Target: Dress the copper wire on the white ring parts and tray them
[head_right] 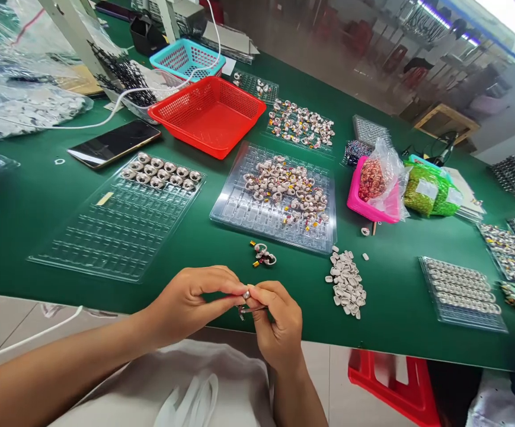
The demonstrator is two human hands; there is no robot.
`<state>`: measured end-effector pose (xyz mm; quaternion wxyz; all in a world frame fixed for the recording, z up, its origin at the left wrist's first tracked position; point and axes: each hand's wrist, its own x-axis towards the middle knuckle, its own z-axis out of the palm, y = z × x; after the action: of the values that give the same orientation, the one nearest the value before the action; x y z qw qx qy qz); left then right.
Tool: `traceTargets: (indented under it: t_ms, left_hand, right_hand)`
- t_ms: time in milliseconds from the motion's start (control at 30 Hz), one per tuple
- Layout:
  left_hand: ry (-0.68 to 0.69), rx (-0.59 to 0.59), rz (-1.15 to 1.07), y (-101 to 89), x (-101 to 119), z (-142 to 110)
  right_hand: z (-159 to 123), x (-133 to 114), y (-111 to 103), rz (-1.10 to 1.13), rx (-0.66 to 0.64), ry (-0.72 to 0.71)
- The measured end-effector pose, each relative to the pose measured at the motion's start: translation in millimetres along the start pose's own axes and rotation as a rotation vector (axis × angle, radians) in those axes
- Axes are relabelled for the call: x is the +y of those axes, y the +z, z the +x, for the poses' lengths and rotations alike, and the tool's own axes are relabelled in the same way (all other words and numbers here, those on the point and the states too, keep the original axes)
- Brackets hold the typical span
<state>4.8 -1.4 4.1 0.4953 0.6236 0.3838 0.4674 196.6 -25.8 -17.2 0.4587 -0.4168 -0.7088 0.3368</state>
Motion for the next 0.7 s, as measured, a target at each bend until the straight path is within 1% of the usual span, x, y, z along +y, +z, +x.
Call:
traceTargets:
  t_ms: [167, 200, 267, 367, 500, 600, 700]
  left_hand:
    - [-0.427, -0.169, -0.190, -11.1, 10.5, 6.6]
    - [-0.489, -0.198, -0.221, -12.7, 11.8, 8.0]
    - [-0.572, -0.235, -0.246, -15.1, 13.1, 10.4]
    - [-0.624, -0.260, -0.238, -17.3, 13.2, 12.2]
    - [-0.643, -0.269, -0.240, -18.0, 12.5, 11.3]
    - [-0.661, -0.261, -0.304, -16.2, 10.7, 10.2]
    - [-0.669, -0.218, -0.397, -13.3, 7.6, 9.9]
  right_hand:
    - [4.1, -6.2, -10.9, 0.031, -0.148, 0.023]
    - [4.3, -6.7, -12.6, 0.052, -0.176, 0.033]
    - [4.2, -6.9, -14.9, 0.095, -0.221, 0.052]
    - [3.9, -6.7, -15.2, 0.141, -0.250, 0.065]
    - [4.9, -7.8, -13.4, 0.149, -0.246, 0.063]
    - [6.0, -9.0, -12.1, 0.137, -0.237, 0.054]
    - [6.1, -8.8, -10.3, 0.145, -0.211, 0.051]
